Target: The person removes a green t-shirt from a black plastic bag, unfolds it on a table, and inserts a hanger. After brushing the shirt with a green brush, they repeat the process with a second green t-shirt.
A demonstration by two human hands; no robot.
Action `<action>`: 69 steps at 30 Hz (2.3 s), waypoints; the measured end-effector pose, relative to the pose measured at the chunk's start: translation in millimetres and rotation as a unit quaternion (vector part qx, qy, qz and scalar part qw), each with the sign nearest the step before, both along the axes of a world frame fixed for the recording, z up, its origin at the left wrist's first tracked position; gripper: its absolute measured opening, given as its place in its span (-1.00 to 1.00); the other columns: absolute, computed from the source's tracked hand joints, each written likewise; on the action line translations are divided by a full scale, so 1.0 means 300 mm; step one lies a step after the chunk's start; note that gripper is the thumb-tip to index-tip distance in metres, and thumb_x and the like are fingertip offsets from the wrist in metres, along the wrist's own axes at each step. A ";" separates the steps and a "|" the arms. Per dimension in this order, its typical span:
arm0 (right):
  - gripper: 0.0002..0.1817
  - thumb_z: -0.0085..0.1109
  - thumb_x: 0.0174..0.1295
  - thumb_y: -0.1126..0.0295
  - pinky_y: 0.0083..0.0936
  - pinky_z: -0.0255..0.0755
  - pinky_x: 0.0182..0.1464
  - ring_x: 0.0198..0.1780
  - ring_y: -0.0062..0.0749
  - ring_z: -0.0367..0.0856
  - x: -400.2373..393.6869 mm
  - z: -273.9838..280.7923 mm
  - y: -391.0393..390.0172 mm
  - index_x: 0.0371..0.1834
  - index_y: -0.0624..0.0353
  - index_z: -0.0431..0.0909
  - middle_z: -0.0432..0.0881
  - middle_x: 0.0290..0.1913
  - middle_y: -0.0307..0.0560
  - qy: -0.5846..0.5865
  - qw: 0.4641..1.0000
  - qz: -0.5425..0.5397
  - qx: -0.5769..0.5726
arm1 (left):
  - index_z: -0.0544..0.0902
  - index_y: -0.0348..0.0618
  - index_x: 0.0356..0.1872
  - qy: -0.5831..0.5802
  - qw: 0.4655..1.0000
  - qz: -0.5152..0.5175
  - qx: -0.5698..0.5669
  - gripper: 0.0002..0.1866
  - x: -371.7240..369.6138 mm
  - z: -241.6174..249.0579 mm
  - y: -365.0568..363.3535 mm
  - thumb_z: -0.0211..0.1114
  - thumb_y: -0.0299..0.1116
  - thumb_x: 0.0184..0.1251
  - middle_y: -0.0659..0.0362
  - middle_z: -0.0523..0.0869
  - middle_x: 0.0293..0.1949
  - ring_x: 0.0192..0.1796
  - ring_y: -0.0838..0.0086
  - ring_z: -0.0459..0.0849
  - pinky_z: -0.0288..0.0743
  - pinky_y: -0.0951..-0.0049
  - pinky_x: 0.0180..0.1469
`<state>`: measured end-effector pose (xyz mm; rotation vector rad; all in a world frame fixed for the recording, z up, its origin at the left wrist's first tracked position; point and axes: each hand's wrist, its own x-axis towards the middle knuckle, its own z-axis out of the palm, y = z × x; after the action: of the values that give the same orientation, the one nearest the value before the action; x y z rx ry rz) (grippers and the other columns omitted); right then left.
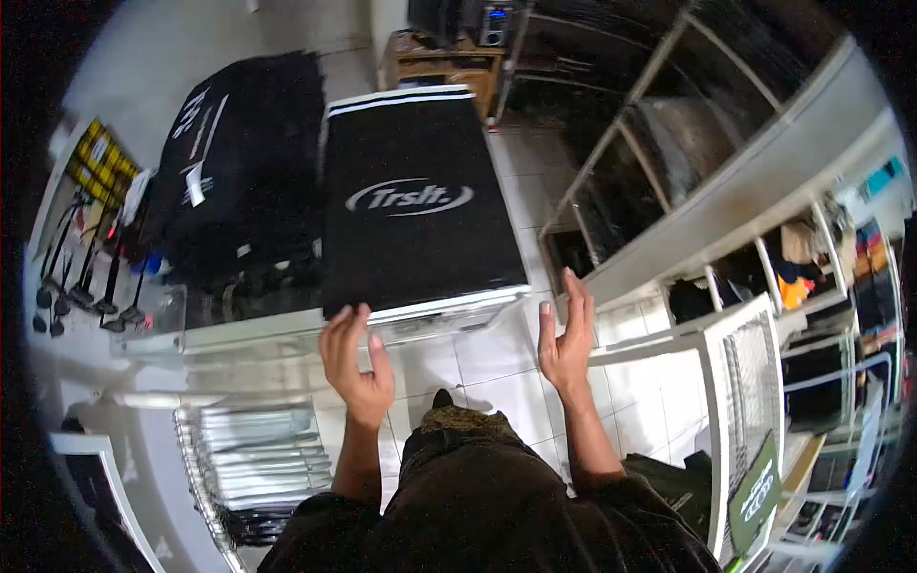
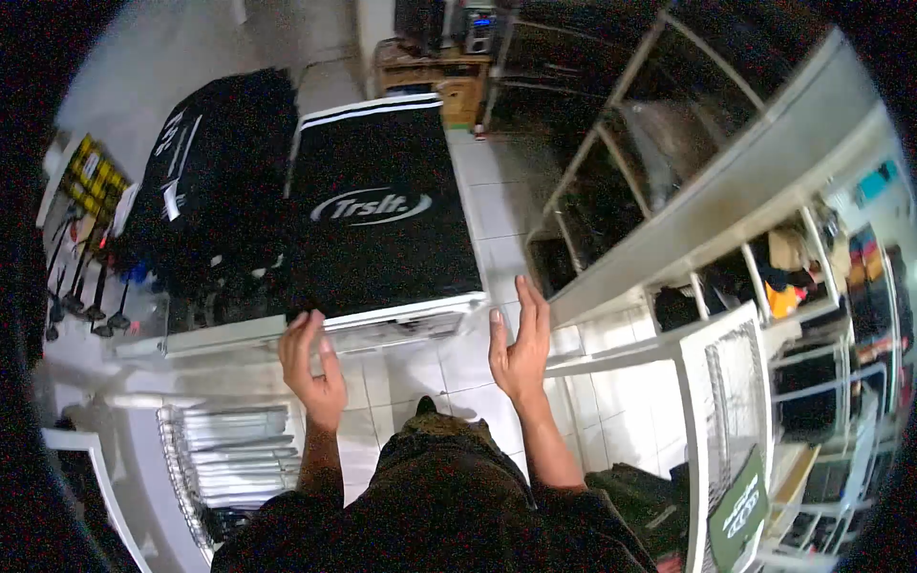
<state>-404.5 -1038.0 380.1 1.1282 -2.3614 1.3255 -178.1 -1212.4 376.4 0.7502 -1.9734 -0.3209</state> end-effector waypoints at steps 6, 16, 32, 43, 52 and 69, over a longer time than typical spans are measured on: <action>-0.41 0.30 0.38 0.34 -0.12 0.45 0.33 0.31 0.17 0.52 0.022 0.013 0.441 0.47 0.16 0.43 0.51 0.30 0.24 -0.010 0.991 -0.134 0.021 | 0.75 -0.30 0.03 0.064 0.949 -0.299 0.070 -0.72 -0.279 -0.004 0.318 0.29 -0.50 0.33 0.02 0.80 -0.18 -0.13 0.15 0.74 0.55 0.20 0.01; -0.50 0.32 0.28 0.48 -0.26 0.59 0.05 0.01 -0.07 0.70 0.303 -0.047 1.397 0.32 0.20 0.56 0.59 0.13 0.15 -0.024 0.890 -0.454 -0.030 | 0.77 -0.24 -0.07 -0.071 0.767 -0.630 0.099 -0.81 -0.547 -0.005 1.161 0.35 -0.43 0.37 0.02 0.80 -0.23 -0.19 0.09 0.74 0.58 0.19 -0.04; -0.47 0.33 0.30 0.45 -0.51 0.58 -0.20 -0.19 -0.48 0.70 0.649 -0.106 1.904 0.36 0.16 0.52 0.68 0.02 -0.03 -0.118 0.779 -0.575 -0.221 | 0.79 -0.05 0.00 -0.096 0.563 -0.807 -0.153 -0.68 -0.894 0.050 2.088 0.37 -0.54 0.22 0.05 0.67 0.15 0.31 0.04 0.54 0.40 0.04 0.35; -0.37 0.19 0.53 0.28 -0.62 0.53 -0.30 -0.21 -0.64 0.63 0.592 -0.106 2.011 0.51 0.33 0.18 0.64 -0.17 -0.16 -0.173 0.692 -0.511 -0.481 | 0.80 -0.14 -0.21 -0.121 0.408 -0.901 -0.081 -0.84 -0.632 0.160 2.102 0.50 -0.39 0.20 0.08 0.79 0.03 0.23 0.10 0.64 0.42 0.07 0.32; -0.50 0.37 0.39 0.21 -0.56 0.47 -0.35 -0.39 -0.59 0.65 0.540 -0.057 2.124 0.20 0.41 0.57 0.66 -0.38 -0.17 -0.129 0.642 -0.671 -0.347 | 0.79 -0.25 -0.05 -0.118 0.680 -0.718 -0.090 -0.62 -1.108 0.064 2.361 0.41 -0.13 0.33 -0.10 0.78 -0.04 0.07 0.02 0.68 0.52 0.09 0.19; -0.65 0.33 0.31 0.23 -0.13 0.58 -0.10 -0.21 0.14 0.73 0.394 0.031 2.274 -0.07 0.34 0.70 0.75 -0.24 0.25 -0.021 0.603 -0.797 0.014 | 0.76 -0.34 -0.16 -0.305 0.545 -0.764 0.161 -0.69 -1.255 0.069 2.432 0.45 -0.24 0.32 -0.03 0.82 -0.19 -0.24 0.28 0.79 0.62 0.32 -0.10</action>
<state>-286.4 -355.7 389.5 -1.0506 -2.0152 0.4695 -554.6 -482.9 397.2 -1.1477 -2.7624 -1.6408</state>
